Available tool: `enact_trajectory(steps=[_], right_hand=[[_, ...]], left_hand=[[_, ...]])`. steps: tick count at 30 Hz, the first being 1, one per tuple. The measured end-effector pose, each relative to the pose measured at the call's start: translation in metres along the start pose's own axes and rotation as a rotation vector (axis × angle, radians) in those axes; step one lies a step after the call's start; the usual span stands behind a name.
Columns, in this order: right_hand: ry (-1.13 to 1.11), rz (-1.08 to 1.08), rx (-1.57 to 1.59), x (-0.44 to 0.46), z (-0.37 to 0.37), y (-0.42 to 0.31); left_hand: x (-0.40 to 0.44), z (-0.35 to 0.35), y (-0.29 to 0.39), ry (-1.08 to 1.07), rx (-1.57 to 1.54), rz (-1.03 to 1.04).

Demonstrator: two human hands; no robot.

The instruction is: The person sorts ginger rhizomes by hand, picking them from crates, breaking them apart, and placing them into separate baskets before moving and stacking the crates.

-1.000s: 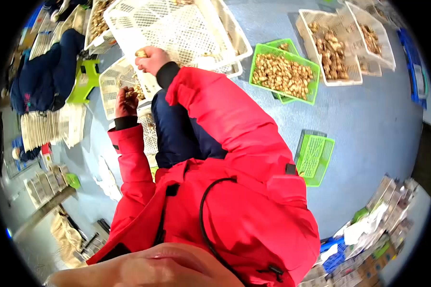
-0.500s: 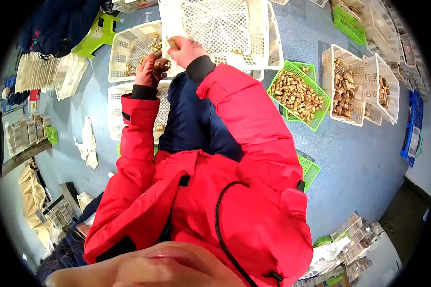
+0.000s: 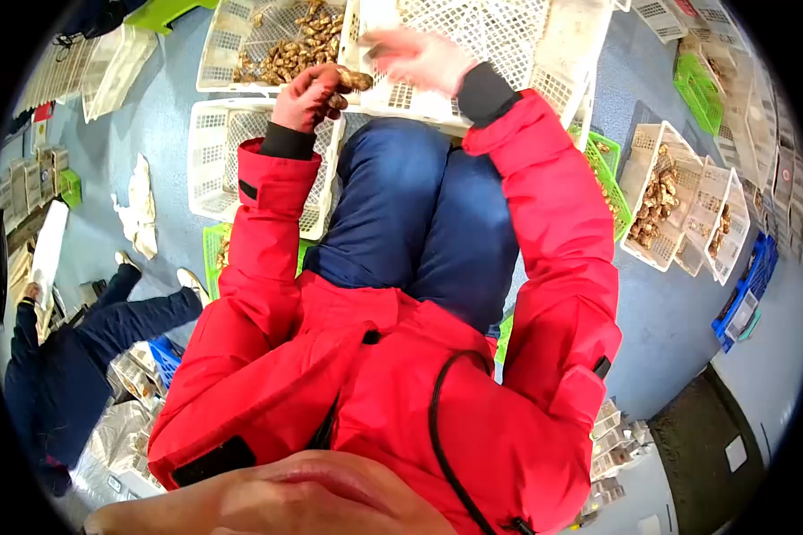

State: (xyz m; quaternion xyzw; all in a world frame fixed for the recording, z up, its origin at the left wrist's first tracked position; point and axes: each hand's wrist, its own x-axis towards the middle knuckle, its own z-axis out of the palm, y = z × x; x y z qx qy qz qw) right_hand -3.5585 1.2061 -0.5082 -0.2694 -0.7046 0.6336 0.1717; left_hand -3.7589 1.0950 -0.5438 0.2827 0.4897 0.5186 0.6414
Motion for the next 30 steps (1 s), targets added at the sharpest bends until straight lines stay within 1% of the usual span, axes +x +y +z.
enact_trajectory(steps=[1,3,5,6,7,9,10,13,17,18,19,21,22,23,24,25,27,28,30], right_hand=[[0.091,0.076,0.162,0.007,-0.028,0.023],[0.31,0.218,-0.488,0.011,-0.07,0.068],[0.238,0.405,-0.645,0.016,-0.091,0.156],[0.183,0.36,-0.642,0.016,-0.086,0.184],[0.181,0.309,-0.257,0.016,-0.068,0.181],[0.011,0.409,-0.888,0.032,-0.047,0.159],[0.069,0.319,-0.983,0.034,-0.036,0.17],[-0.018,0.434,-1.066,0.037,-0.033,0.176],[-0.055,0.325,-1.137,0.028,-0.03,0.18],[-0.034,0.202,-1.231,0.03,-0.029,0.181],[-0.074,0.185,-1.307,0.029,-0.029,0.182],[-0.157,0.136,-1.454,0.029,-0.019,0.151],[-0.157,0.047,-1.488,0.033,-0.02,0.187],[-0.135,0.034,-1.403,0.038,-0.026,0.213],[-0.172,0.054,-1.434,0.042,-0.024,0.195],[-0.206,0.082,-1.466,0.039,-0.022,0.177],[-0.124,0.146,-1.344,0.034,-0.022,0.175],[-0.163,0.095,-1.278,0.036,-0.029,0.179],[-0.184,0.273,-1.133,0.034,-0.033,0.179]], left_hand=[[-0.002,0.001,0.005,0.083,0.024,0.028],[-0.001,-0.012,0.0,0.139,-0.164,0.039],[-0.001,-0.023,-0.003,0.172,-0.237,0.051],[-0.001,-0.024,-0.005,0.16,-0.246,0.06],[-0.001,-0.024,-0.006,0.149,-0.255,0.069],[0.0,-0.021,-0.007,0.155,-0.256,0.036],[0.0,-0.018,-0.007,0.155,-0.253,0.02],[0.0,-0.008,-0.006,0.13,-0.283,0.002],[0.004,-0.006,-0.015,0.15,-0.348,-0.038],[0.004,-0.007,-0.018,0.149,-0.36,-0.044],[0.005,-0.008,-0.021,0.151,-0.373,-0.046],[0.007,-0.005,-0.026,0.152,-0.401,-0.076],[0.007,-0.005,-0.029,0.151,-0.419,-0.077],[0.009,-0.003,-0.029,0.152,-0.437,-0.075],[0.006,0.004,-0.024,0.223,-0.388,-0.081],[0.006,0.006,-0.024,0.227,-0.359,-0.068],[0.004,0.005,-0.021,0.252,-0.354,-0.083],[0.004,0.001,-0.025,0.212,-0.329,-0.091],[0.001,-0.002,-0.027,0.228,-0.341,-0.07]])
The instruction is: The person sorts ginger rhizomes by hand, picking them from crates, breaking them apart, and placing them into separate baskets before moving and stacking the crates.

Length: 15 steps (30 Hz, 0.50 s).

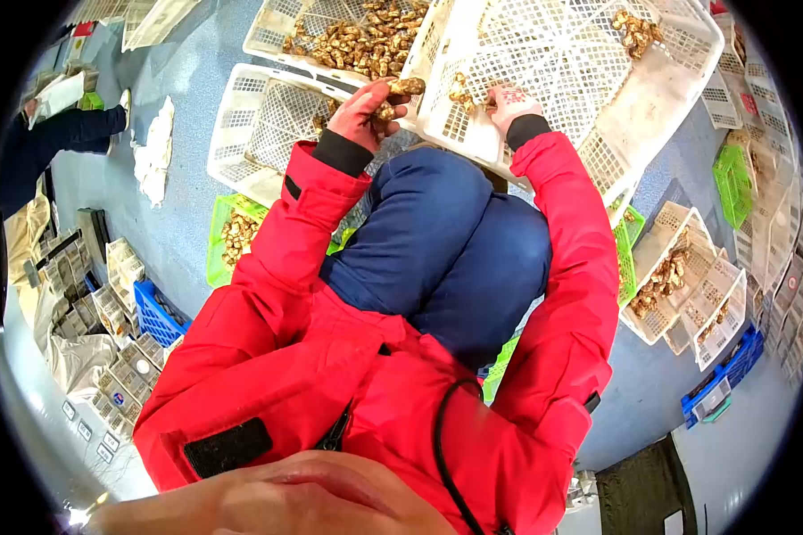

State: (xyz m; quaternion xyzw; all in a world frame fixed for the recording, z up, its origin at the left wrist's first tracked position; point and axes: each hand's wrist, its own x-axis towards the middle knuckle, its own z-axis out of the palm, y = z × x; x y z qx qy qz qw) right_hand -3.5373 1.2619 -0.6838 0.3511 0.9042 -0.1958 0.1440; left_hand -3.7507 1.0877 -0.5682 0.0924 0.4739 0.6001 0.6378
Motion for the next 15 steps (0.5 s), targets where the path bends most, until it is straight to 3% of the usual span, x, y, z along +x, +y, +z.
enact_trajectory(steps=[3,6,7,9,11,15], right_hand=[[-0.065,0.133,0.047,-0.006,-0.012,-0.006],[-0.077,0.061,0.129,0.001,0.0,0.011],[0.057,-0.018,0.382,0.01,0.025,0.028],[0.047,0.119,1.031,-0.02,-0.02,0.012],[0.167,-0.014,1.635,-0.044,-0.021,0.024],[0.291,-0.22,2.062,-0.099,-0.062,0.009]], left_hand=[[0.002,-0.004,-0.001,0.043,-0.065,0.008],[0.005,-0.009,0.0,0.008,-0.046,0.017],[0.005,-0.009,0.001,0.041,0.015,0.031],[0.002,-0.006,0.007,0.061,0.03,0.011],[0.004,-0.014,0.003,0.066,0.003,0.014],[0.005,-0.01,0.005,0.076,-0.03,-0.001]])
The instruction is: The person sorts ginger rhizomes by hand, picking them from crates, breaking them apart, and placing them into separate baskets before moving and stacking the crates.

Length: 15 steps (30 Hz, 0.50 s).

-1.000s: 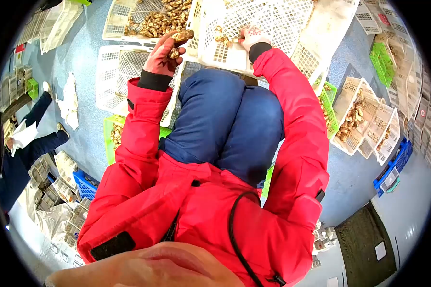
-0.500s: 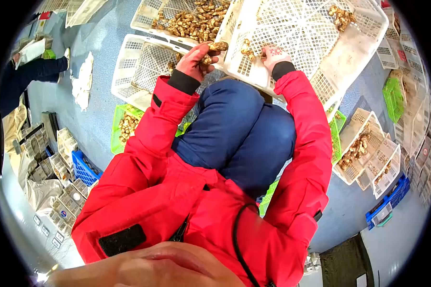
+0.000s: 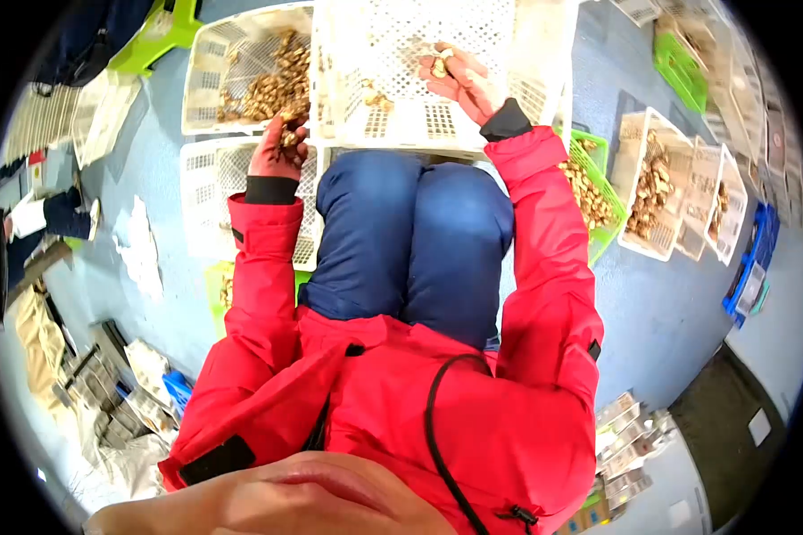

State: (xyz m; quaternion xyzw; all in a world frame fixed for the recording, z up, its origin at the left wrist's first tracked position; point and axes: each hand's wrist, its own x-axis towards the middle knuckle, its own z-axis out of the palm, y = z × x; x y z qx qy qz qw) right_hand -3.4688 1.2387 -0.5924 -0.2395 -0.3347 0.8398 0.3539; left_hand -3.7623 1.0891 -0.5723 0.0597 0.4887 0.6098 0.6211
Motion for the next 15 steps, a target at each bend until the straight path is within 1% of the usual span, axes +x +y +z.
enact_trajectory(steps=[1,2,4,5,6,7,8,10,11,13,14,15], right_hand=[[-0.022,-0.053,0.079,-0.007,0.005,-0.006],[0.067,-0.043,-0.058,-0.01,0.004,-0.01],[0.122,-0.059,-0.153,-0.018,0.007,-0.014],[0.099,-0.092,-0.161,-0.023,0.001,-0.011],[0.141,-0.078,-0.145,-0.033,0.01,-0.019],[0.132,-0.109,-0.107,-0.037,0.005,-0.014],[0.119,-0.146,-0.071,-0.044,-0.002,-0.008],[0.092,-0.254,-0.092,-0.067,-0.012,-0.003],[0.216,-0.152,-0.061,-0.075,-0.012,-0.006],[0.294,-0.181,-0.022,-0.095,-0.019,-0.008],[0.328,-0.19,0.0,-0.106,-0.022,-0.006],[0.376,-0.229,-0.036,-0.114,-0.024,-0.005]], left_hand=[[-0.001,-0.001,0.001,-0.08,-0.008,-0.045],[-0.009,0.015,0.005,0.026,0.012,-0.01],[-0.013,0.019,0.007,0.05,0.017,-0.04],[-0.013,0.015,0.006,-0.022,-0.025,-0.039],[-0.01,0.011,0.003,-0.098,-0.072,-0.045],[-0.004,0.006,0.004,0.002,-0.041,-0.049],[-0.004,0.006,0.006,-0.057,-0.055,-0.07],[-0.007,0.008,0.007,-0.065,-0.062,-0.091],[-0.005,0.005,0.007,-0.107,-0.065,-0.094],[-0.001,0.0,0.006,-0.183,-0.088,-0.107],[-0.009,0.011,0.008,-0.135,-0.088,-0.097],[-0.008,0.011,0.008,-0.167,-0.082,-0.107]])
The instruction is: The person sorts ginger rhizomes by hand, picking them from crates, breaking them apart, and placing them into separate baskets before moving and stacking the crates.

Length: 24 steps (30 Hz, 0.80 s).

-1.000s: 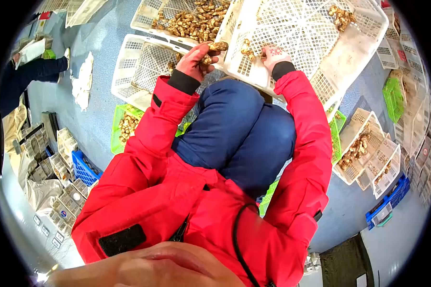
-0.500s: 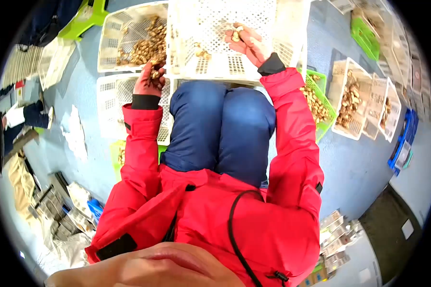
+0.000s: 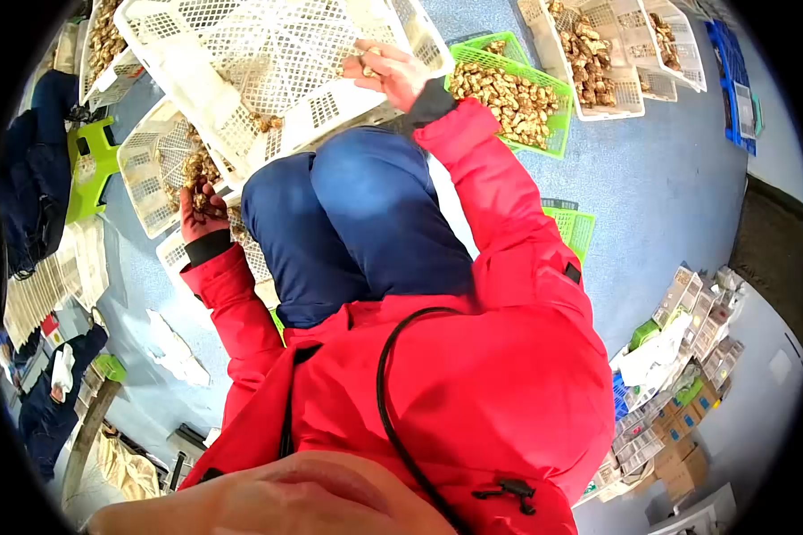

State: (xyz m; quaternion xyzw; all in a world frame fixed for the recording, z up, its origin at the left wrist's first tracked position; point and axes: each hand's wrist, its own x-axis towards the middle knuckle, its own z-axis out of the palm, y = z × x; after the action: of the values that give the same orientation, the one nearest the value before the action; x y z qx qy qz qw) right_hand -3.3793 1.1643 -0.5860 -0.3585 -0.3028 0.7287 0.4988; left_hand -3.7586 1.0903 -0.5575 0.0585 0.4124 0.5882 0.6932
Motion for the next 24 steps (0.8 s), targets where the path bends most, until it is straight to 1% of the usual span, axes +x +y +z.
enact_trajectory(steps=[1,3,5,6,7,8,9,10,11,13,15,16,17,18,19,20,21,22,23,24], right_hand=[[0.003,-0.065,0.105,-0.006,-0.009,0.004],[0.069,-0.118,-0.022,-0.022,-0.018,-0.011],[0.162,-0.199,-0.093,-0.041,-0.039,-0.026],[0.306,-0.214,-0.182,-0.05,-0.056,-0.033],[0.413,-0.258,-0.259,-0.057,-0.077,-0.038],[0.547,-0.234,-0.444,-0.065,-0.092,-0.044],[0.628,-0.305,-0.816,-0.065,-0.123,-0.039],[0.833,-0.255,-1.581,-0.07,-0.091,-0.058],[0.83,-0.492,-1.786,-0.069,-0.079,-0.061],[0.662,-0.467,-1.571,-0.037,-0.039,-0.06],[0.286,-0.253,-1.481,0.007,-0.006,-0.042],[0.106,-0.106,-1.652,0.033,0.011,-0.031],[0.002,-0.095,-1.808,0.062,0.012,-0.008],[-0.094,-0.049,-1.951,0.09,0.001,0.021],[-0.257,0.072,-2.165,0.12,-0.01,0.048],[-0.24,0.228,-2.293,0.124,0.001,0.057],[-0.326,0.211,-2.335,0.135,-0.013,0.076],[-0.313,0.188,-2.318,0.145,-0.031,0.088],[-0.306,0.167,-2.302,0.147,-0.031,0.087],[-0.294,0.175,-2.194,0.145,-0.034,0.082]], left_hand=[[0.001,-0.002,0.0,-0.025,0.004,-0.008],[0.002,-0.004,0.0,-0.004,0.034,-0.005],[0.001,-0.008,0.001,0.072,0.038,-0.029],[0.001,-0.009,-0.001,0.103,0.037,0.012],[-0.002,-0.003,0.0,0.041,0.064,-0.012],[-0.006,0.011,0.0,0.005,0.006,-0.007],[-0.004,0.019,-0.005,0.164,0.078,0.093],[0.004,0.008,-0.006,0.07,0.044,0.074],[0.008,-0.001,-0.01,-0.026,0.012,0.047],[0.007,0.018,-0.013,0.075,0.041,0.066],[0.006,0.02,-0.012,0.046,0.056,0.094],[0.006,0.019,-0.01,0.045,0.059,0.112],[0.004,0.019,-0.007,0.047,0.062,0.132],[0.001,0.02,-0.004,0.093,0.066,0.137],[0.0,0.018,-0.002,0.129,0.061,0.158],[-0.001,0.018,0.001,0.114,0.039,0.154],[-0.002,0.018,0.003,0.1,0.018,0.149],[0.0,0.016,0.005,0.083,-0.001,0.148],[0.002,0.012,0.005,0.07,-0.023,0.148],[0.001,0.008,0.003,0.058,-0.044,0.14]])
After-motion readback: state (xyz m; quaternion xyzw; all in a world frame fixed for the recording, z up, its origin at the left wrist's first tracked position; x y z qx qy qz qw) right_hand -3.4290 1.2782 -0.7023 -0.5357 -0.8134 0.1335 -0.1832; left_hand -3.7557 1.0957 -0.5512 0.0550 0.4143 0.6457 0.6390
